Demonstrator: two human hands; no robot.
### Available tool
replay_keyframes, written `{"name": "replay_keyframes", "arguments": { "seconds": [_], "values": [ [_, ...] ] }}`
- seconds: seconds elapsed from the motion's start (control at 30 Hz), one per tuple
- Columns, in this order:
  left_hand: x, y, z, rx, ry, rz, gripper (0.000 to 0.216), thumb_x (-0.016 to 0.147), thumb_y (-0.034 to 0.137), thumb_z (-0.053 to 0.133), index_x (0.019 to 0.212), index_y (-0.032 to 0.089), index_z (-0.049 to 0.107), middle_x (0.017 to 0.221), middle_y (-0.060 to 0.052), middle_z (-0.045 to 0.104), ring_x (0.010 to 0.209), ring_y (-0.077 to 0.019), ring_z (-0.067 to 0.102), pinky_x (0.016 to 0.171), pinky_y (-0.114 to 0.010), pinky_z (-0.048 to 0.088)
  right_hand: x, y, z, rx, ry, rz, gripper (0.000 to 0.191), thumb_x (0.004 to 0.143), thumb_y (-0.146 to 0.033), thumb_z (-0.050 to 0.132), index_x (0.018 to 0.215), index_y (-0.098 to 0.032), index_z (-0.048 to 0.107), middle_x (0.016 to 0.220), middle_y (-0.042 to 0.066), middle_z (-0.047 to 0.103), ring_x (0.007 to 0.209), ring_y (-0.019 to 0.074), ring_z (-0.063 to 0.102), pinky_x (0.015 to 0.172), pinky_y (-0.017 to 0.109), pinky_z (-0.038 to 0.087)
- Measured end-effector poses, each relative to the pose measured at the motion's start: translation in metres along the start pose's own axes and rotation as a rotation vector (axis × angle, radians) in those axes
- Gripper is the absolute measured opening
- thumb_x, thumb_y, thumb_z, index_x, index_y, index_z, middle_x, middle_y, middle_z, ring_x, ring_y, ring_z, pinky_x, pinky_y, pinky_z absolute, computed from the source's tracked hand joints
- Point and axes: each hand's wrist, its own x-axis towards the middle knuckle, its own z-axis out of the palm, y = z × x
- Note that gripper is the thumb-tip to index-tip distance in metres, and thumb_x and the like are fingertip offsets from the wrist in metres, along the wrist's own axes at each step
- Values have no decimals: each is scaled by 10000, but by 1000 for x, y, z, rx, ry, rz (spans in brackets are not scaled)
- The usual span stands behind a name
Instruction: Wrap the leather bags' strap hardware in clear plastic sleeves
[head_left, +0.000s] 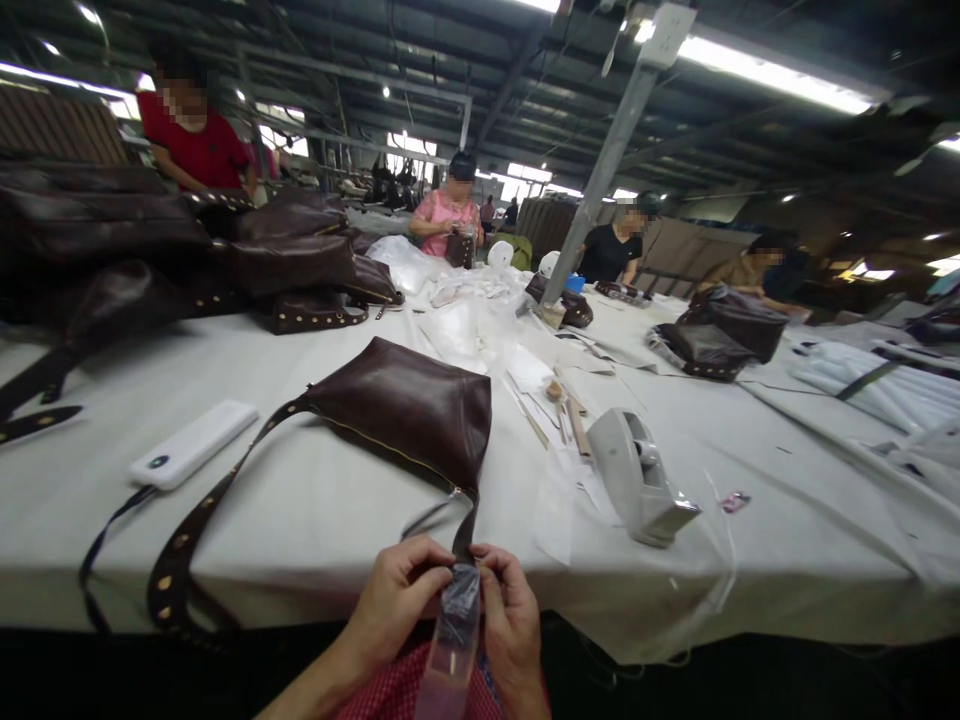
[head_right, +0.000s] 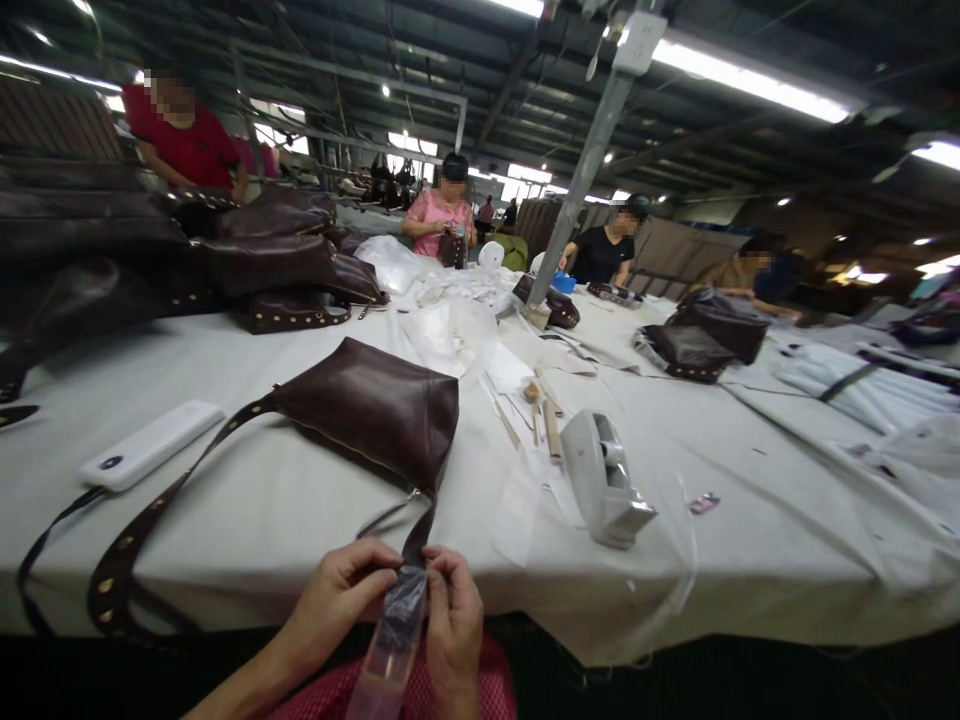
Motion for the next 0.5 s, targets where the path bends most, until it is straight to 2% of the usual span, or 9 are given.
{"name": "replay_keyframes", "arguments": {
  "seconds": [0.1, 0.17, 0.3, 0.5],
  "values": [
    [-2, -3, -1, 102, -19, 157, 137, 801, 219, 582, 786, 188, 714, 803, -37, 695, 780, -177, 632, 757, -266, 474, -1, -4, 1, 40, 24, 3, 232, 844, -421, 579, 815, -199, 639, 984, 75, 698, 904, 214, 637, 808, 297, 497],
    [-3, -6, 0, 95, -2, 208, 146, 818, 210, 562, 845, 198, 706, 883, -45, 696, 847, -183, 636, 798, -271, 475, -2, -5, 1, 77, 33, 9, 233, 835, -424, 592, 822, -197, 645, 982, 79, 696, 881, 213, 641, 789, 300, 507],
    [-4, -10, 3, 61, 60, 185, 74, 777, 170, 580, 778, 192, 650, 925, -47, 667, 888, -185, 619, 812, -268, 472, -2, -3, -2, 91, 13, 7, 229, 835, -415, 599, 833, -193, 653, 999, 89, 694, 882, 218, 647, 789, 310, 513],
    [1, -5, 3, 79, 13, 161, 35, 732, 151, 587, 715, 181, 579, 855, -40, 619, 785, -173, 581, 716, -258, 460, -1, 3, -7, 1, -16, -34, 220, 857, -400, 577, 829, -192, 644, 1016, 95, 695, 924, 224, 644, 831, 320, 505]
  ]
}}
